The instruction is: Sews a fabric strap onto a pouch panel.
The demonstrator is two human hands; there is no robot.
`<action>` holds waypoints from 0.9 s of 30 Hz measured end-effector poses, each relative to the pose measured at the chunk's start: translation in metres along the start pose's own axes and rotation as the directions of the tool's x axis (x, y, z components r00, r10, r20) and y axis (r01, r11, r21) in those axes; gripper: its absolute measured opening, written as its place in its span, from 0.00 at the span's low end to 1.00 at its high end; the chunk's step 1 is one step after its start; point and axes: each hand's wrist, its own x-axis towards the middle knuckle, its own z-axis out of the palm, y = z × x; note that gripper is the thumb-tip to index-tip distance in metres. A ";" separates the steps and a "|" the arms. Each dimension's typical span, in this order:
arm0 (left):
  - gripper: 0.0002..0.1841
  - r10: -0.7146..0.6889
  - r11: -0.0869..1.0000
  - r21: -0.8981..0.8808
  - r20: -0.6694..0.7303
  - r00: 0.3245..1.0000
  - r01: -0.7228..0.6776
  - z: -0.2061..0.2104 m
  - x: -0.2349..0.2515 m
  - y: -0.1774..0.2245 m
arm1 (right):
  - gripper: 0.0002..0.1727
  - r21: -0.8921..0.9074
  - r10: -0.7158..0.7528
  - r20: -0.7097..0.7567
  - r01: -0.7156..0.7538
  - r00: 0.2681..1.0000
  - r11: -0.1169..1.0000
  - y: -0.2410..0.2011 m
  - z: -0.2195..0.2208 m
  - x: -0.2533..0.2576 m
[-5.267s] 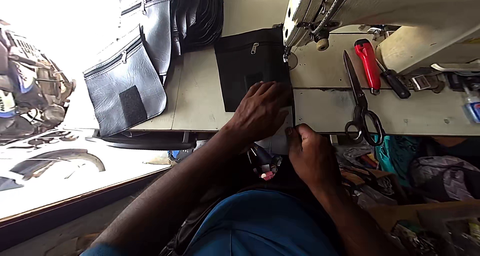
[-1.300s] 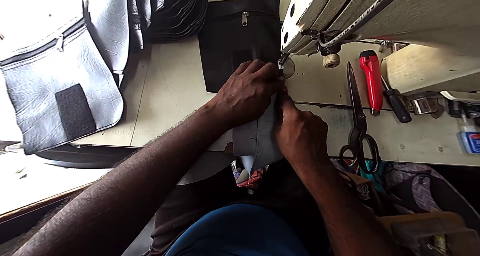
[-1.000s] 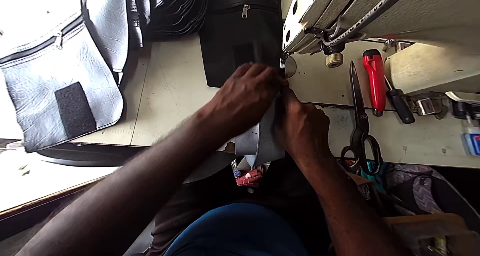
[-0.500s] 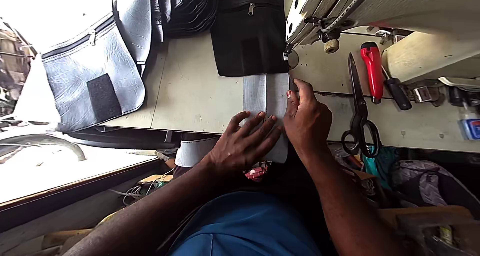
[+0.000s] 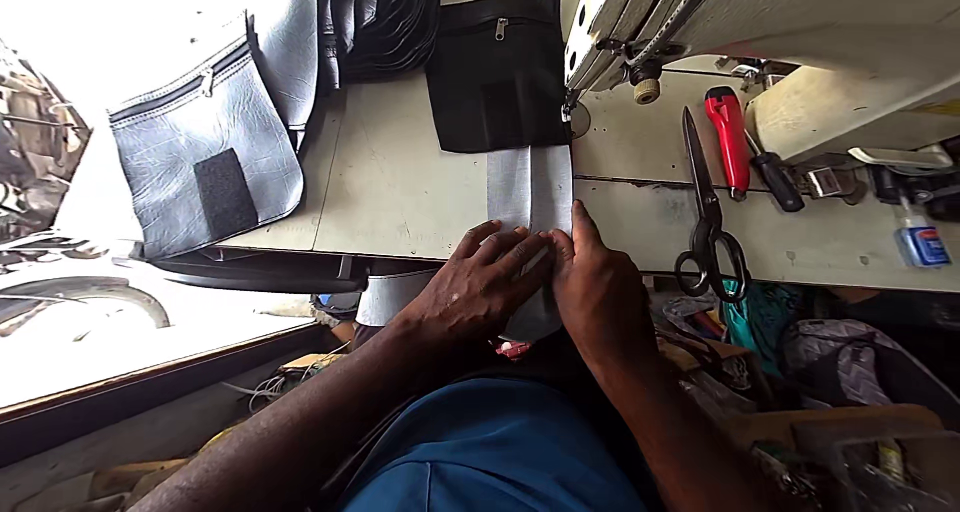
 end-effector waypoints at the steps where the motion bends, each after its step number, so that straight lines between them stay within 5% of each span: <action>1: 0.27 0.005 1.000 -0.010 0.045 0.999 -0.005 -0.004 0.000 -0.002 | 0.29 -0.031 -0.009 0.014 0.009 1.000 0.999 0.000 0.000 -0.001; 4: 0.28 0.009 0.986 -0.166 0.144 0.989 0.015 -0.028 0.008 -0.017 | 0.28 -0.075 -0.015 0.079 0.021 0.997 0.997 0.000 -0.003 -0.002; 7: 0.17 -0.114 0.942 -0.311 0.065 0.991 0.129 -0.042 0.033 -0.033 | 0.27 -0.072 -0.009 0.112 0.017 0.994 0.997 -0.001 -0.005 -0.001; 10: 0.18 -0.299 0.945 -0.167 -0.083 0.951 0.283 -0.026 0.079 -0.035 | 0.25 -0.084 0.025 0.165 -0.011 0.986 0.996 -0.005 -0.008 0.001; 14: 0.30 -0.359 0.932 0.045 -0.019 0.933 0.359 0.000 0.110 -0.035 | 0.14 0.054 0.029 0.093 -0.034 0.995 0.998 -0.001 -0.004 -0.010; 22: 0.34 -0.386 0.921 0.050 -0.002 0.922 0.386 0.006 0.104 -0.037 | 0.25 0.016 -0.034 0.054 0.033 0.998 0.999 0.007 0.003 -0.024; 27: 0.33 -0.386 0.921 0.054 0.002 0.922 0.385 0.006 0.105 -0.039 | 0.21 -0.088 -0.199 0.113 0.209 0.973 0.974 0.017 -0.011 -0.021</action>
